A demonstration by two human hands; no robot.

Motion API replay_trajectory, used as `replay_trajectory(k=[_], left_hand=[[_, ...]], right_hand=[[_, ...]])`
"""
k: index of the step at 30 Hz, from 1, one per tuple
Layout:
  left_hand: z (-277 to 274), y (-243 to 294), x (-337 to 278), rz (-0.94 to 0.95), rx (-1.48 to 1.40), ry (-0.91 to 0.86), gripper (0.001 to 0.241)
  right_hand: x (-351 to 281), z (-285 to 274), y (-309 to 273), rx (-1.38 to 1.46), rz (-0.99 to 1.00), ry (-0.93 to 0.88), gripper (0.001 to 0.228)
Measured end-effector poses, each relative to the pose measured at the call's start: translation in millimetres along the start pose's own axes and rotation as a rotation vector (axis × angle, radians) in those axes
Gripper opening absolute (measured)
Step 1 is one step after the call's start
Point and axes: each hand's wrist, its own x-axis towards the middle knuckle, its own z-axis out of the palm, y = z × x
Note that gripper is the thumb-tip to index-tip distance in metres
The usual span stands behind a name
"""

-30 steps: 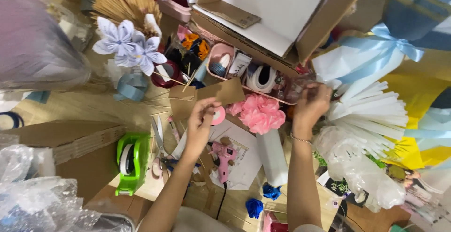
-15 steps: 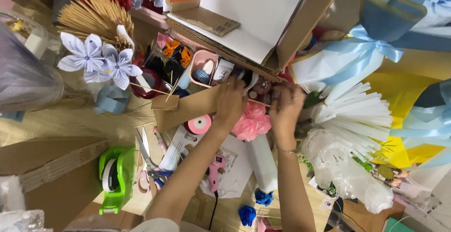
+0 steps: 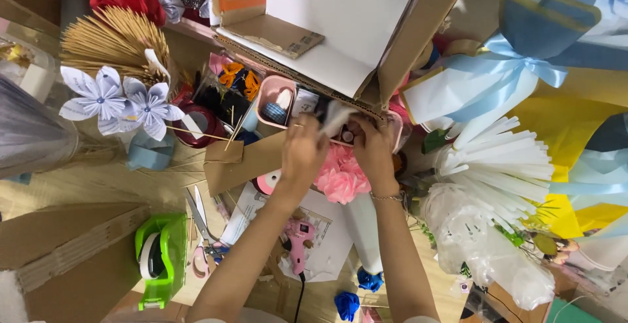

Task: The person selects a gold butterfly decoration from a box of craft supplies and uses a hot glue gun to attach it to a bouquet of blue roses. The bouquet is attached to a large blue Stitch plush toy wearing a graduation cap. The person then adjusts the placement of the butterfly and the surrounding roses.

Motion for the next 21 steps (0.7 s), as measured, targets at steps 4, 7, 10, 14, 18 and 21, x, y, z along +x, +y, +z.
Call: replay_trajectory(k=[4, 7, 10, 14, 18, 21], left_hand=[[12, 30, -6, 0.253, 0.099, -0.013, 0.042], [28, 34, -6, 0.31, -0.007, -0.039, 0.05], [27, 39, -3, 0.303, -0.112, -0.022, 0.059], [12, 38, 4, 0.375, -0.29, 0.02, 0.078], [-9, 7, 4, 0.28, -0.496, 0.002, 0.078], [-67, -4, 20, -0.06, -0.643, 0.109, 0.035]], right_hand=[[3, -37, -22, 0.218, 0.053, -0.083, 0.042], [-2, -57, -38, 0.365, 0.151, -0.056, 0.037], [-10, -45, -28, 0.624, 0.221, 0.055, 0.032], [-9, -57, -64, 0.899, 0.238, 0.125, 0.038], [-4, -71, -76, 0.971, 0.232, 0.175, 0.061], [8, -66, -64, 1.226, 0.261, 0.169, 0.062]])
